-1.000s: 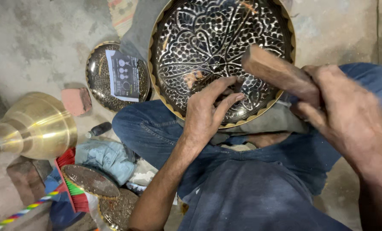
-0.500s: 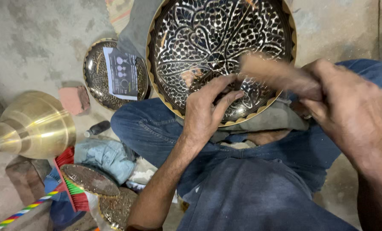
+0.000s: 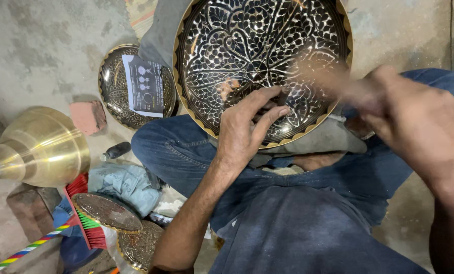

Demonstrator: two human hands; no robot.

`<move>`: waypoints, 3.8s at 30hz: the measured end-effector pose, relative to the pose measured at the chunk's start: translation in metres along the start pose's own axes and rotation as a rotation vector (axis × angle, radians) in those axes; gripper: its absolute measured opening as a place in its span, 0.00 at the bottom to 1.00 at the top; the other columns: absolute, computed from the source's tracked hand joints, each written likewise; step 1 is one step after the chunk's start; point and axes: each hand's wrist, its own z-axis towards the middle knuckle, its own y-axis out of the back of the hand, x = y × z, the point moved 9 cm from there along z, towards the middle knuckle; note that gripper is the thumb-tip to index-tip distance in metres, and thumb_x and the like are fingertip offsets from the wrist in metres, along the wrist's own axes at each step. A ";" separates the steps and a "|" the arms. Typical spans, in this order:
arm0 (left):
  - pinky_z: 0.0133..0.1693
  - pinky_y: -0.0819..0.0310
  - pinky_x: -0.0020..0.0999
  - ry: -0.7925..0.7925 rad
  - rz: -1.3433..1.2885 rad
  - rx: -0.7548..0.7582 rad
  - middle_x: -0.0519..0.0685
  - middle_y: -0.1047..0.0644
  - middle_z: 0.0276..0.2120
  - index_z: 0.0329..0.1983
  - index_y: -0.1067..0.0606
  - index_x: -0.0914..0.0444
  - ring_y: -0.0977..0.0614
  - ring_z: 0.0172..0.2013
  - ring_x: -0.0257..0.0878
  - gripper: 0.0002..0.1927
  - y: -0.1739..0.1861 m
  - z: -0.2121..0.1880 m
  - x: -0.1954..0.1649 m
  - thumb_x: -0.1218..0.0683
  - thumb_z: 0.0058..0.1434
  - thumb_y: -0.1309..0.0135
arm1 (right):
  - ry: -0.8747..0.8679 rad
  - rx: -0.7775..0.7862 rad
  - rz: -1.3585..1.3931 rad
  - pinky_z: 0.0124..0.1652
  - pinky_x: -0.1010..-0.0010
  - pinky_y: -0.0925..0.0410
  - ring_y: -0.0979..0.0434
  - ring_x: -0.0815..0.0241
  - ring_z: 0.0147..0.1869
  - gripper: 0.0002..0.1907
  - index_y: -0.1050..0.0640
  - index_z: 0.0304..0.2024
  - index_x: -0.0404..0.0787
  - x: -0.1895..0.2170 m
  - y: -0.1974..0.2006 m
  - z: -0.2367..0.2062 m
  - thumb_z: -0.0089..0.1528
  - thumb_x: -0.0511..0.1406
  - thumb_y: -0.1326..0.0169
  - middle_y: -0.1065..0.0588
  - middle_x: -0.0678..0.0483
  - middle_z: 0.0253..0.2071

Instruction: The person sits cross-legged and uses a chisel and wooden mallet to engrave a floral pattern into a large brass plate. They repeatedly strike the chisel along the design lines to deepen the relief.

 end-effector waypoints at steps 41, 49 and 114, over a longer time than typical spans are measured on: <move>0.51 0.17 0.35 -0.076 0.043 0.005 0.52 0.18 0.52 0.59 0.23 0.63 0.14 0.49 0.42 0.17 0.009 -0.004 -0.013 0.55 0.68 0.40 | 0.041 -0.068 -0.013 0.36 0.57 0.27 0.19 0.47 0.34 0.18 0.28 0.44 0.37 0.004 -0.010 -0.015 0.60 0.39 0.35 0.22 0.43 0.33; 0.43 0.18 0.34 -0.039 0.038 0.017 0.50 0.18 0.44 0.59 0.23 0.62 0.15 0.40 0.39 0.18 0.009 -0.003 -0.013 0.55 0.67 0.40 | 0.105 -0.163 -0.013 0.35 0.55 0.28 0.19 0.46 0.35 0.21 0.28 0.44 0.37 0.015 -0.002 -0.022 0.58 0.40 0.33 0.22 0.44 0.33; 0.42 0.13 0.33 0.068 0.052 -0.052 0.52 0.16 0.45 0.56 0.24 0.63 0.11 0.42 0.39 0.16 0.006 -0.008 0.000 0.55 0.67 0.39 | 0.132 -0.107 -0.303 0.45 0.65 0.27 0.18 0.56 0.39 0.27 0.22 0.51 0.42 0.037 0.028 -0.002 0.51 0.43 0.32 0.21 0.53 0.33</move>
